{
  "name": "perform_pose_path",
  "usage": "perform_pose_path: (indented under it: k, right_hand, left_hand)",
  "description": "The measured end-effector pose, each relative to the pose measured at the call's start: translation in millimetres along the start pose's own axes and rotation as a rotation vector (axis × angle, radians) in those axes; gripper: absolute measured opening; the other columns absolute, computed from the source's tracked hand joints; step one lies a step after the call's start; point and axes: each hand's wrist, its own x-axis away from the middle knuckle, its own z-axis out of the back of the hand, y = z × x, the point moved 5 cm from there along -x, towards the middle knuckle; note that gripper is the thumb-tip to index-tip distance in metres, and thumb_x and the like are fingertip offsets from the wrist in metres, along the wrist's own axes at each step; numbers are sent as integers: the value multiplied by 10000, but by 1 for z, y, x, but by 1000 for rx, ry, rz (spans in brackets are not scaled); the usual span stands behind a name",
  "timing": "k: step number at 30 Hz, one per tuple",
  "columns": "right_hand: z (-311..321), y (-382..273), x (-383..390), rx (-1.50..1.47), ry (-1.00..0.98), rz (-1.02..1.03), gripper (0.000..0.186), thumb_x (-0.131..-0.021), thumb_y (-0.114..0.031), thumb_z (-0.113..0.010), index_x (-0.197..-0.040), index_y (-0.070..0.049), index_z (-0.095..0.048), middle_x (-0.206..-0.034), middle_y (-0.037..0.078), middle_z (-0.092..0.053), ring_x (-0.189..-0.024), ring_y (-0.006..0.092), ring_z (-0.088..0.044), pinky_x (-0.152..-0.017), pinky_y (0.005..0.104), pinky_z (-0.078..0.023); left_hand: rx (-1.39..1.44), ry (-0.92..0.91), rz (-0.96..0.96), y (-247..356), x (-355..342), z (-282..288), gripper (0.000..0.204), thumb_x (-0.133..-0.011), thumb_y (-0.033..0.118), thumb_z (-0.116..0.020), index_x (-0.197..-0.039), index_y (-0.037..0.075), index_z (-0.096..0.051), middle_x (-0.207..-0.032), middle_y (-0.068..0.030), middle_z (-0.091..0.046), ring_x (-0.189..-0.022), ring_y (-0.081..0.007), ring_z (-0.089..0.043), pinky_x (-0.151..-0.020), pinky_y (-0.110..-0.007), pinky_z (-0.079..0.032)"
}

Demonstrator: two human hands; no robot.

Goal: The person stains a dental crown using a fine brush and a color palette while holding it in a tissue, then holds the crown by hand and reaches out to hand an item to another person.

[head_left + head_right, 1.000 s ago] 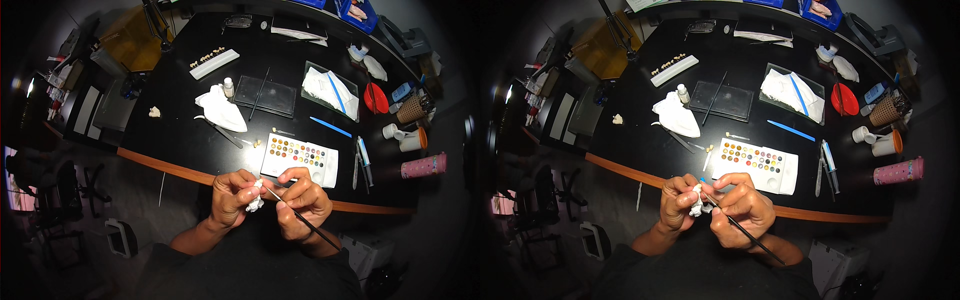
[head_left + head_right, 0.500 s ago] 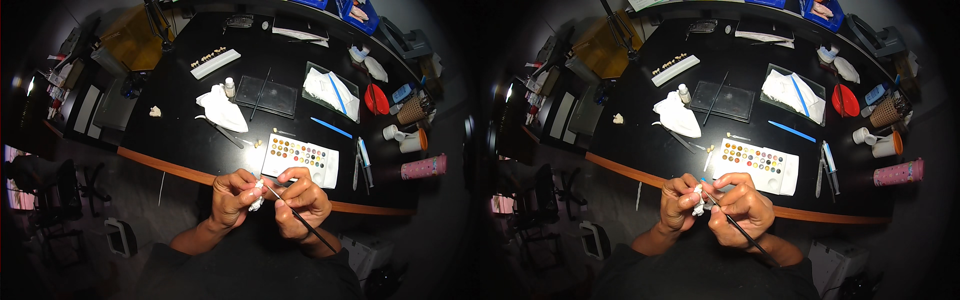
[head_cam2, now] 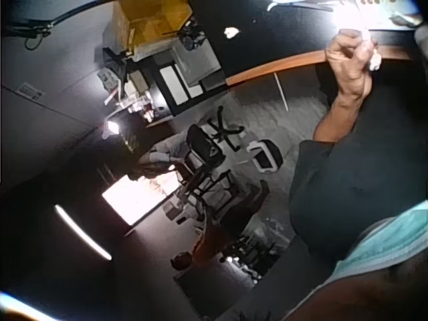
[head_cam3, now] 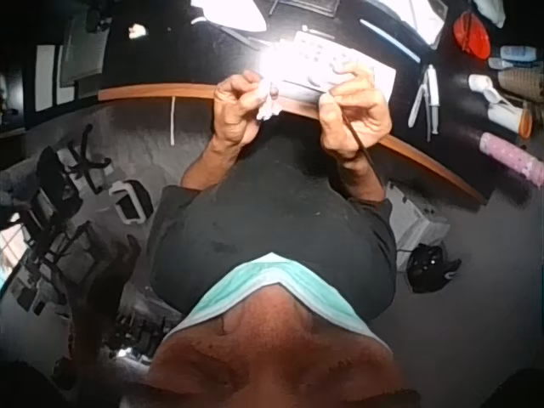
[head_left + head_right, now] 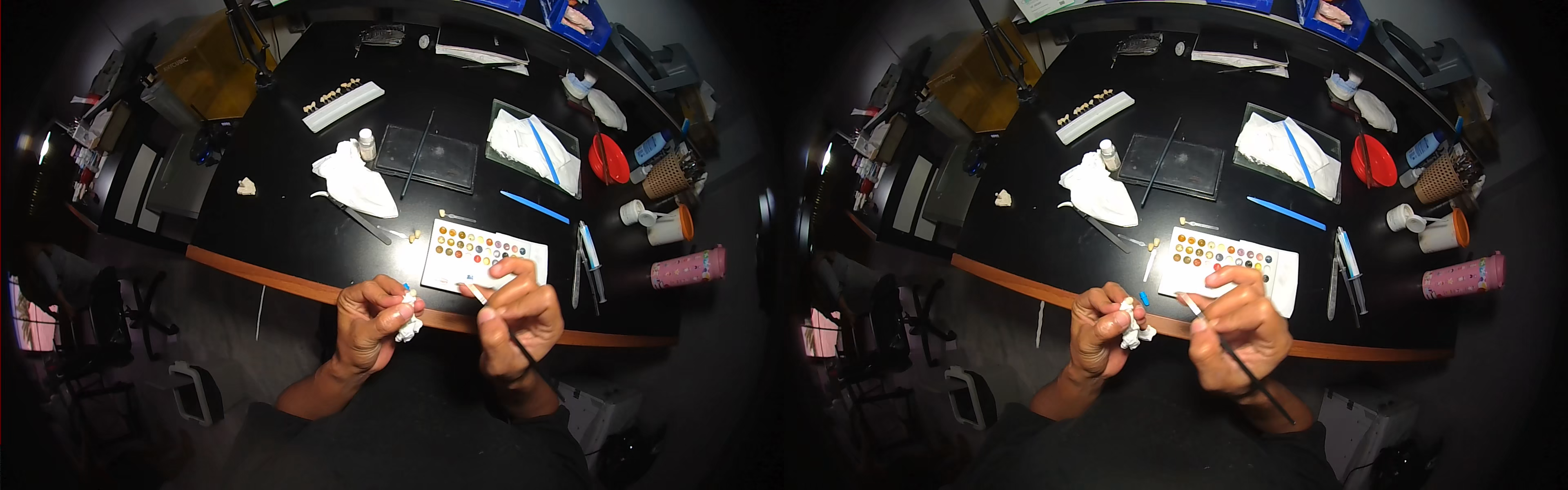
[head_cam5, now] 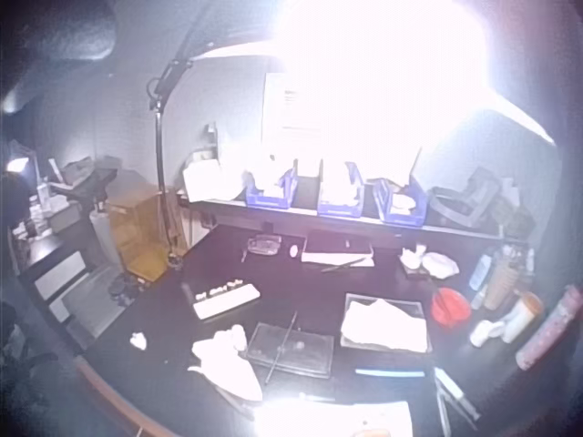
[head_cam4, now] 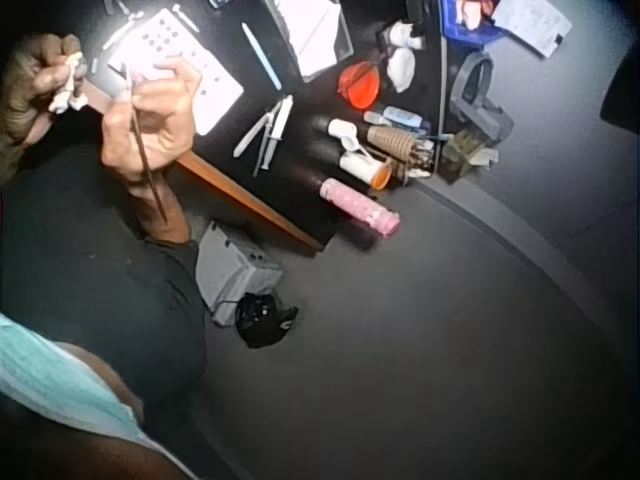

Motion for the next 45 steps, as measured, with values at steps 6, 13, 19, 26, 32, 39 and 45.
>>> perform_pose_path:
  k: [6,13,19,26,32,39,45]
  right_hand:
    - [46,-5,-39,988,-207,206,180,-669,101,-719,-784,-27,-667,-785,72,-633,-843,245,-581,-896,425,-461]
    - [35,10,-41,1276,-564,259,182,-735,17,-671,-909,-12,-717,-882,97,-642,-1044,323,-593,-796,407,-510]
    - [20,20,-41,1360,-676,368,151,-738,-32,-669,-882,4,-695,-873,104,-612,-1039,304,-593,-828,413,-486]
    - [14,21,-48,1388,-726,408,164,-704,-45,-669,-854,16,-695,-867,125,-598,-1021,298,-592,-869,416,-480]
    - [15,24,-49,1420,-754,381,161,-706,-46,-658,-840,34,-698,-877,148,-608,-1018,306,-589,-914,423,-473]
    - [16,28,-46,1435,-754,369,171,-715,-38,-654,-851,56,-698,-879,158,-611,-1028,314,-588,-933,425,-468]
    - [14,31,-46,1443,-771,384,186,-725,-37,-652,-876,60,-702,-898,167,-616,-1031,316,-588,-949,429,-460]
  left_hand:
    - [-2,2,-30,10,-4,11,107,-870,-54,-678,-920,36,-649,-917,-125,-684,-866,-218,-718,-779,-328,-600]
    - [-55,34,40,10,-4,8,141,-901,-28,-664,-1023,14,-605,-947,-159,-696,-888,-202,-720,-794,-300,-597]
    - [-106,-1,84,12,-1,8,141,-938,16,-609,-1070,25,-561,-991,-167,-677,-933,-239,-702,-831,-337,-595]
    - [-68,-32,91,15,2,7,114,-940,-6,-591,-1051,24,-590,-1001,-184,-690,-929,-256,-714,-835,-363,-606]
    - [-56,-72,96,14,1,3,137,-923,-27,-607,-1046,28,-587,-1016,-179,-683,-959,-250,-704,-864,-366,-589]
    - [-59,-51,67,14,1,6,142,-903,-38,-631,-1005,40,-573,-996,-163,-676,-965,-247,-696,-871,-357,-579]
    - [-59,-31,57,16,1,6,134,-900,-39,-634,-981,42,-563,-975,-151,-659,-957,-249,-694,-868,-357,-581]
